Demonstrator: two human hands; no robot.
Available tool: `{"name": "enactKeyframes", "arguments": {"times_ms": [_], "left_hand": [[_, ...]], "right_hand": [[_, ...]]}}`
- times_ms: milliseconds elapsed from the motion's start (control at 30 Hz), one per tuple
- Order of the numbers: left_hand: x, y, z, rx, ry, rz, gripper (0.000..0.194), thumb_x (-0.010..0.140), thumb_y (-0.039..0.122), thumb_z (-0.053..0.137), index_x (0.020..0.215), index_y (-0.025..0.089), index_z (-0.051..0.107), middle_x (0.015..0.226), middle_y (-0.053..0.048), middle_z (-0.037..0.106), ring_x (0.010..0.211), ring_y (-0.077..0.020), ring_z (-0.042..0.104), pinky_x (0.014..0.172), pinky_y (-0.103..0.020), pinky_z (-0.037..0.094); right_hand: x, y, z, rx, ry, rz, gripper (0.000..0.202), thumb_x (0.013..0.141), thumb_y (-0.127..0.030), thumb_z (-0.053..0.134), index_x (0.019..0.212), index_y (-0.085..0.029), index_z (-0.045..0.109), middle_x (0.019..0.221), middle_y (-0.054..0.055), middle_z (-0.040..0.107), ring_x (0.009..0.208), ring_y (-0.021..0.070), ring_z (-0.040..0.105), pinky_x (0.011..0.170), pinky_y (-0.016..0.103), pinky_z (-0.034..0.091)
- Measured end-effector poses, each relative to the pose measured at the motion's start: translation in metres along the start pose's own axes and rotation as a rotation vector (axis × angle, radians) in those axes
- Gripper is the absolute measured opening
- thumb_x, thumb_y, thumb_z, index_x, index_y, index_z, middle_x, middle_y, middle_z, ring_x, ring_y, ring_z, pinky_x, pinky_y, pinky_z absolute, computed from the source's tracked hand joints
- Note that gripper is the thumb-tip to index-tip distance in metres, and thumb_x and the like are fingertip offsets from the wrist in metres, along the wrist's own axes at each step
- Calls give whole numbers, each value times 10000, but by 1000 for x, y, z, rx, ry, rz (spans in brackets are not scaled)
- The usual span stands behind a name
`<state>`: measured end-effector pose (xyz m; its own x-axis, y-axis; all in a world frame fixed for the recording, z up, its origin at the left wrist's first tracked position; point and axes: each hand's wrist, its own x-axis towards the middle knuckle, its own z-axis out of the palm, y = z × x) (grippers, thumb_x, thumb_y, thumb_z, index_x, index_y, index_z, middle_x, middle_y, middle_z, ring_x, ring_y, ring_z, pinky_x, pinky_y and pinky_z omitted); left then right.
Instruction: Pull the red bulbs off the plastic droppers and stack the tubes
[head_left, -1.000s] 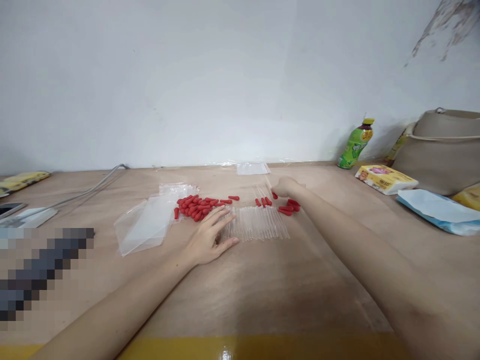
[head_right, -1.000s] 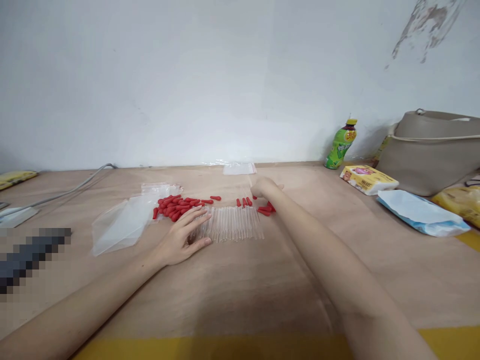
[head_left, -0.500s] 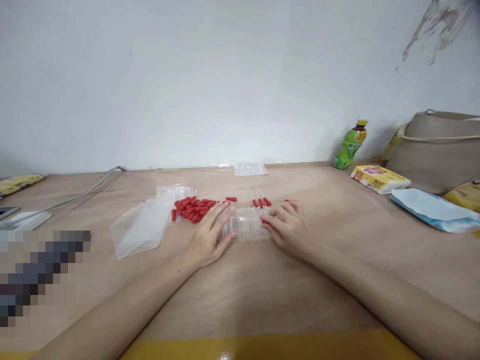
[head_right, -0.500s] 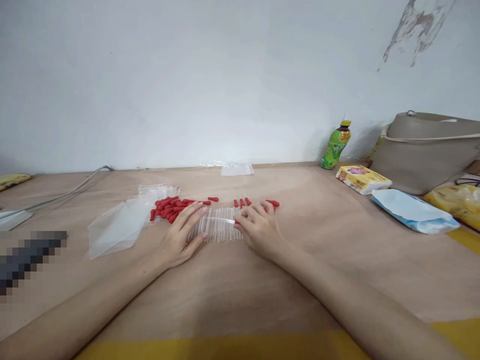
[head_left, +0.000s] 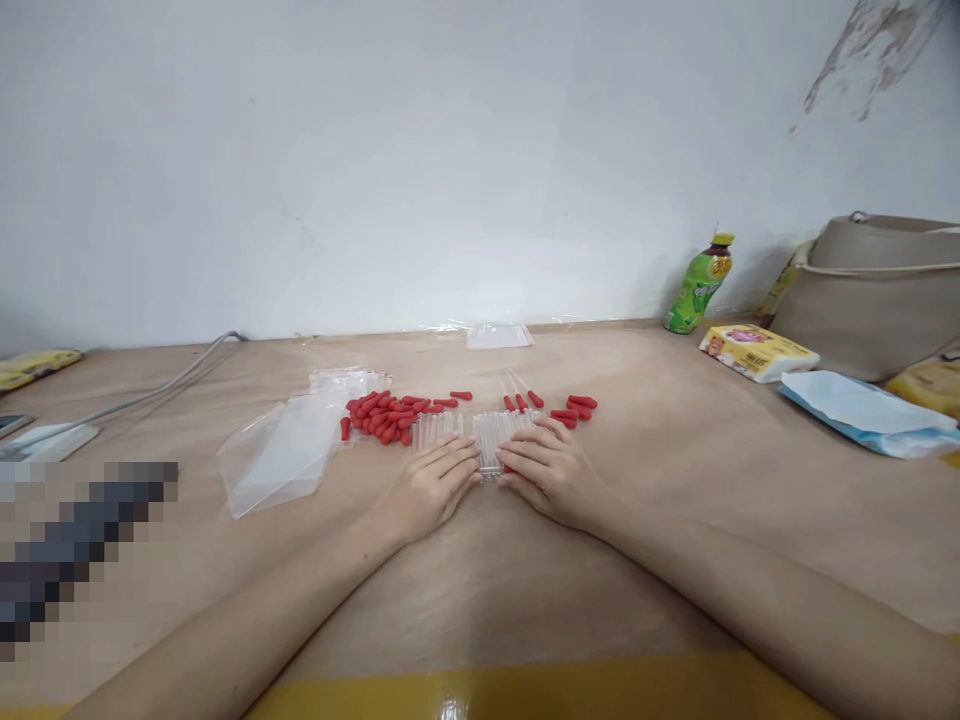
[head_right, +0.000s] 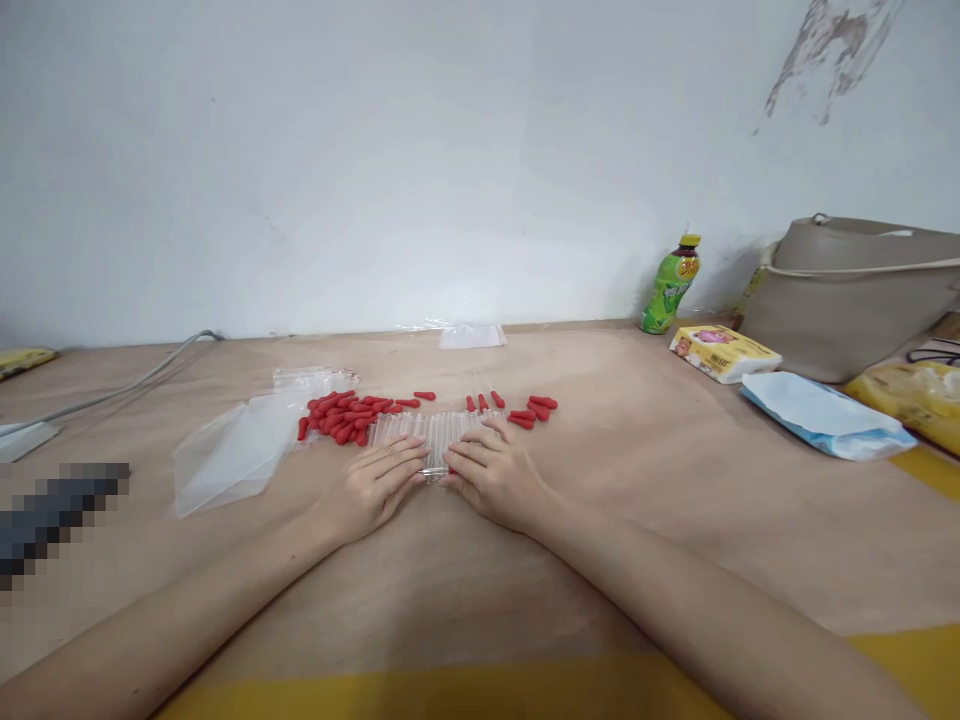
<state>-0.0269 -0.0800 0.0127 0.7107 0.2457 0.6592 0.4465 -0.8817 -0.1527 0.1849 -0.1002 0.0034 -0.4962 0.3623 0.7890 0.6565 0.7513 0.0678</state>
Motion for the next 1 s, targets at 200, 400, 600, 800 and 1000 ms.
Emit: {"name": "enactKeyframes", "arguments": {"times_ms": [200, 400, 600, 800, 1000], "left_hand": [[-1, 2, -2, -67, -41, 11, 157, 866, 134, 457, 933, 122, 598, 917, -76, 682, 976, -173, 618, 945, -344, 487], [-4, 2, -5, -110, -40, 13, 142, 862, 131, 453, 910, 132, 586, 889, -63, 674, 954, -157, 623, 974, -360, 465], [-5, 2, -7, -134, -21, 24, 138, 847, 110, 471, 920, 126, 586, 900, -65, 677, 974, -166, 618, 963, -364, 471], [-5, 1, -7, -135, -3, 32, 138, 833, 102, 493, 928, 118, 591, 926, -81, 679, 979, -182, 618, 965, -386, 467], [-8, 1, -7, -128, 37, 46, 159, 833, 100, 497, 967, 134, 576, 964, -77, 673, 1002, -182, 606, 958, -396, 471]], "right_hand": [[-1, 1, -1, 37, 14, -85, 111, 818, -205, 563, 877, -180, 654, 853, 24, 704, 840, 160, 625, 776, 322, 486], [-5, 1, -2, 51, 38, -116, 122, 814, -189, 572, 897, -157, 655, 887, 44, 703, 867, 156, 640, 813, 308, 519], [-6, 2, -3, 41, 80, -175, 126, 802, -150, 580, 902, -136, 654, 895, 52, 705, 891, 162, 648, 845, 306, 536], [-6, 2, -9, -32, 95, -227, 126, 793, -136, 588, 903, -131, 650, 888, 53, 707, 885, 168, 652, 832, 304, 548], [-8, 4, -12, -44, 75, -260, 167, 812, -127, 554, 957, -141, 635, 909, 56, 703, 929, 174, 637, 866, 331, 524]]}}
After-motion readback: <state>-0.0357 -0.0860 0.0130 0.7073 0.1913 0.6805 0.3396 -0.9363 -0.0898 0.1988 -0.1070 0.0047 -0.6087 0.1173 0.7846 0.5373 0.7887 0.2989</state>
